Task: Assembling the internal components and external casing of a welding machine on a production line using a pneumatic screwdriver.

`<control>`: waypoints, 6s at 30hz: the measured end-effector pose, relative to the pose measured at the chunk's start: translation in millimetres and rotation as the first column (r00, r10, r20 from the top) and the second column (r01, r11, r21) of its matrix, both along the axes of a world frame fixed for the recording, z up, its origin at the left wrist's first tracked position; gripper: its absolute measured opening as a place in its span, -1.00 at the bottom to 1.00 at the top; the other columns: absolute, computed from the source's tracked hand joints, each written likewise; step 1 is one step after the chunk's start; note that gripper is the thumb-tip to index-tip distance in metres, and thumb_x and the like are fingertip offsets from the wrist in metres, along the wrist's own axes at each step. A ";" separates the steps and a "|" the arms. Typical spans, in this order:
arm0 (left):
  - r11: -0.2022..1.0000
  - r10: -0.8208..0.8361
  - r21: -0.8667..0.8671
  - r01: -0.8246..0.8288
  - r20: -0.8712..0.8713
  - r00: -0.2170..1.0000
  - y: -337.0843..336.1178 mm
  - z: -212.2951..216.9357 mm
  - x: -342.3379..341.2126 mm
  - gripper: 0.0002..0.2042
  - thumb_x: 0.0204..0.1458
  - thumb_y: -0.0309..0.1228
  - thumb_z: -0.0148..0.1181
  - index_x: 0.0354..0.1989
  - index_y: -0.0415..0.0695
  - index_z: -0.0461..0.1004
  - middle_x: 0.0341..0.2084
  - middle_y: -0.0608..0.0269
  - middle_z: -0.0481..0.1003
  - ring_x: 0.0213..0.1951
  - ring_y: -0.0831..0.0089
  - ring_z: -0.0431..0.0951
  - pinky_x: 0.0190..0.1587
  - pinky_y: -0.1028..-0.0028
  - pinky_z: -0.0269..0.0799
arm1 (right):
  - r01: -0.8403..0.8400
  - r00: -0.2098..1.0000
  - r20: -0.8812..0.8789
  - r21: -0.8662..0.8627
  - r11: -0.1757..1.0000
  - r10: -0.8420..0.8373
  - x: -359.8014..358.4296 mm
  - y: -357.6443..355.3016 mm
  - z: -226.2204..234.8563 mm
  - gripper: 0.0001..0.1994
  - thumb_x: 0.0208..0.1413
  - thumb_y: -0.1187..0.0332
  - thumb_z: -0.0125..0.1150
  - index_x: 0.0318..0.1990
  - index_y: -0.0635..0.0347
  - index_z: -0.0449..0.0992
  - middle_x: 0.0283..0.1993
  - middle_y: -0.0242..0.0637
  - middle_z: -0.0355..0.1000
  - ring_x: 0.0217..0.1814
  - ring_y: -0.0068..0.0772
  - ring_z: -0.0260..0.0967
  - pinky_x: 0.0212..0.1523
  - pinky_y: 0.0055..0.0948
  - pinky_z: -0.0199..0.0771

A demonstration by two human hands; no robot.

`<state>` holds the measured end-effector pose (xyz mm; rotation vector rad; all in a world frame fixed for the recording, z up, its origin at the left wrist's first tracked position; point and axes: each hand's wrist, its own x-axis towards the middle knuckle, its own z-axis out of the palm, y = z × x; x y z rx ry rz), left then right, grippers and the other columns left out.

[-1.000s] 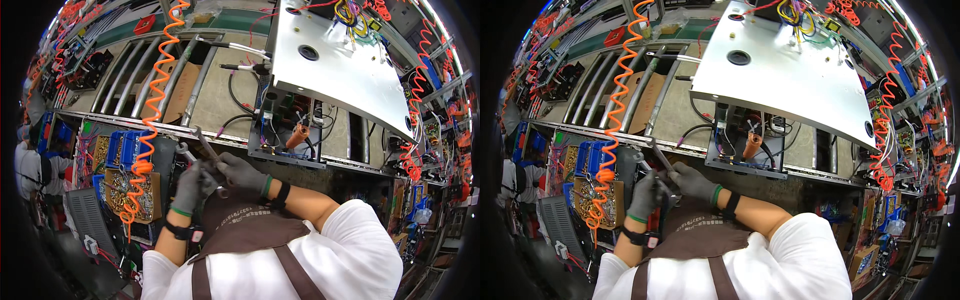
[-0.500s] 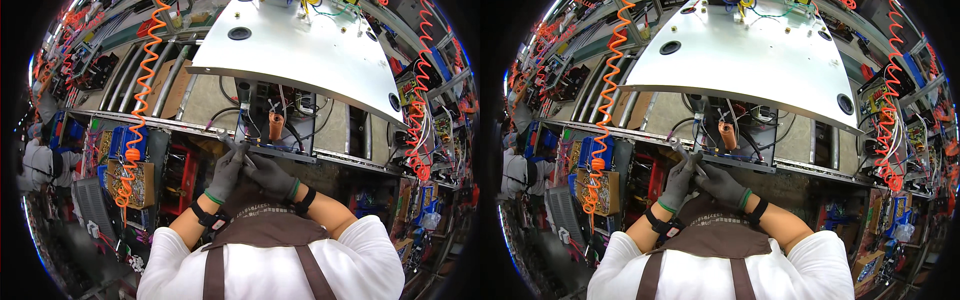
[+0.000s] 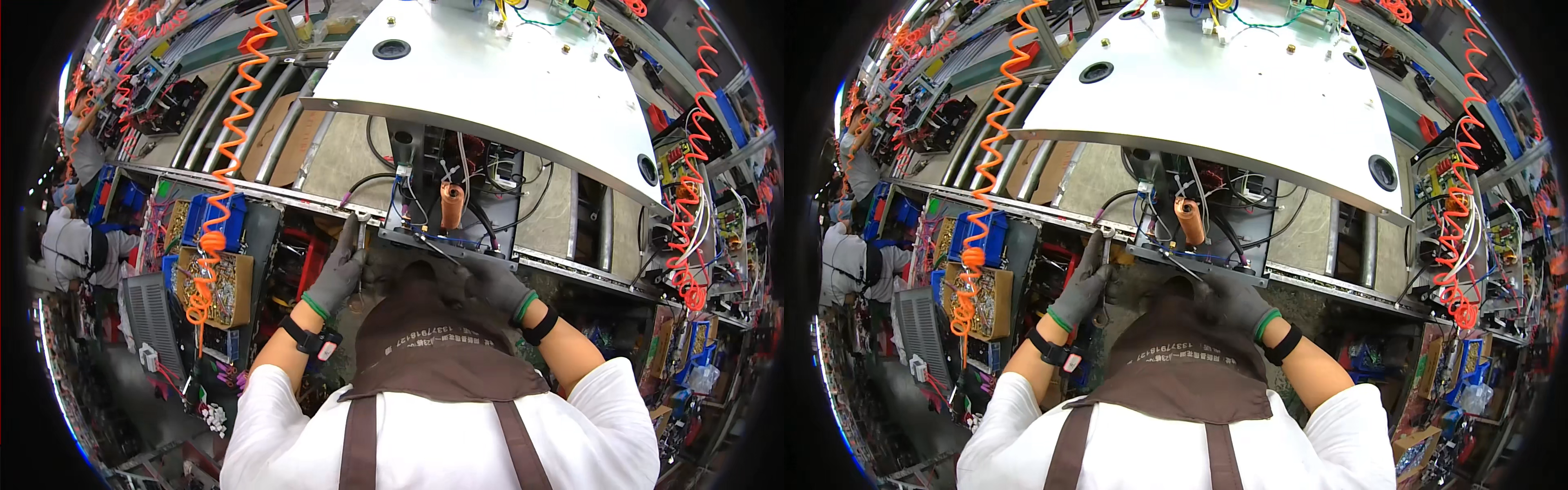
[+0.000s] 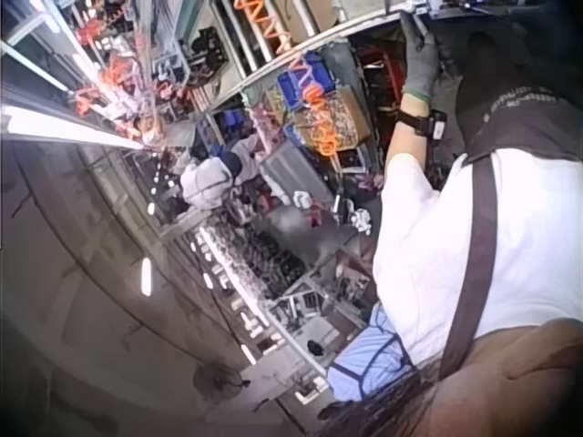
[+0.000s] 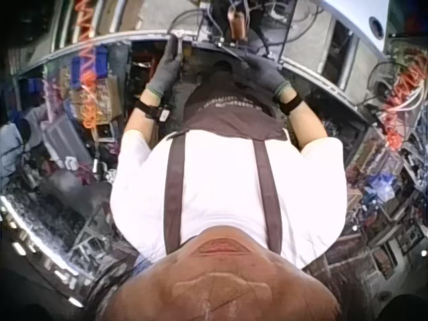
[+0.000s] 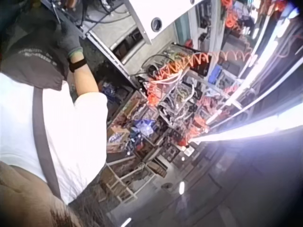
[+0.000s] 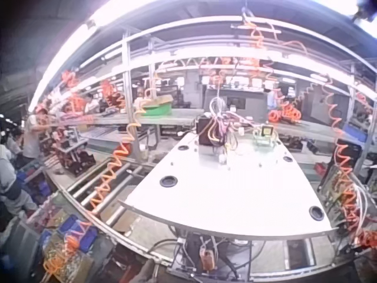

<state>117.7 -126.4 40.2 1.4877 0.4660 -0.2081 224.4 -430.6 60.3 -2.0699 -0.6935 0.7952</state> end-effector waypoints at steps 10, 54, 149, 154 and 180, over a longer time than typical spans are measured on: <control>0.616 -0.536 0.667 0.420 -0.036 0.843 44.4 7.2 53.8 -0.50 0.26 -0.21 -0.02 0.36 -0.02 0.18 -0.02 -0.16 0.49 0.01 -0.01 0.52 0.05 0.21 0.41 | 0.052 0.791 0.593 -0.311 0.949 0.151 13.3 37.7 58.2 -0.82 0.17 0.20 0.13 -0.20 0.03 0.54 -0.41 -0.17 0.50 -0.33 -0.01 0.50 -0.34 -0.07 0.46; -0.347 -0.726 0.791 0.503 -0.567 0.391 4.8 93.3 143.4 -0.84 -0.01 -0.40 0.14 -0.31 -0.13 0.60 -0.31 0.03 0.62 -0.21 0.05 0.64 -0.17 0.15 0.56 | 0.057 0.758 0.605 -0.432 0.900 0.242 42.7 54.1 43.6 -0.90 -0.03 0.28 0.20 -0.37 0.00 0.61 -0.48 -0.26 0.53 -0.45 -0.13 0.54 -0.45 -0.18 0.52; -0.162 -0.802 0.873 0.461 -0.388 0.453 49.3 51.7 138.5 -0.77 0.06 -0.22 0.10 -0.14 0.07 0.54 -0.37 0.14 0.58 -0.31 0.05 0.60 -0.24 0.12 0.52 | -0.005 0.801 0.524 -0.478 0.879 0.289 46.2 61.2 46.7 -0.78 -0.22 0.27 0.27 -0.32 0.01 0.60 -0.44 -0.23 0.55 -0.40 -0.12 0.55 -0.37 -0.17 0.49; -0.166 -0.766 0.860 0.482 -0.420 0.486 46.0 60.3 136.2 -0.76 0.02 -0.22 0.15 -0.14 0.10 0.54 -0.35 0.17 0.59 -0.31 0.07 0.61 -0.25 0.13 0.52 | 0.016 0.772 0.580 -0.425 0.905 0.259 44.6 54.3 33.1 -0.84 -0.11 0.28 0.23 -0.33 0.00 0.60 -0.47 -0.24 0.54 -0.41 -0.12 0.55 -0.39 -0.17 0.49; 0.698 0.509 0.486 -0.526 0.181 0.842 103.5 7.2 -66.6 -0.68 0.19 -0.18 0.03 -0.05 -0.16 0.43 -0.24 0.00 0.54 -0.14 0.07 0.57 -0.08 0.18 0.49 | -0.277 0.902 -0.314 0.110 0.955 0.297 -56.0 295.7 9.7 -0.80 0.37 0.23 -0.08 -0.01 0.11 0.32 -0.46 -0.39 0.31 -0.65 -0.58 0.22 -0.65 -0.51 0.37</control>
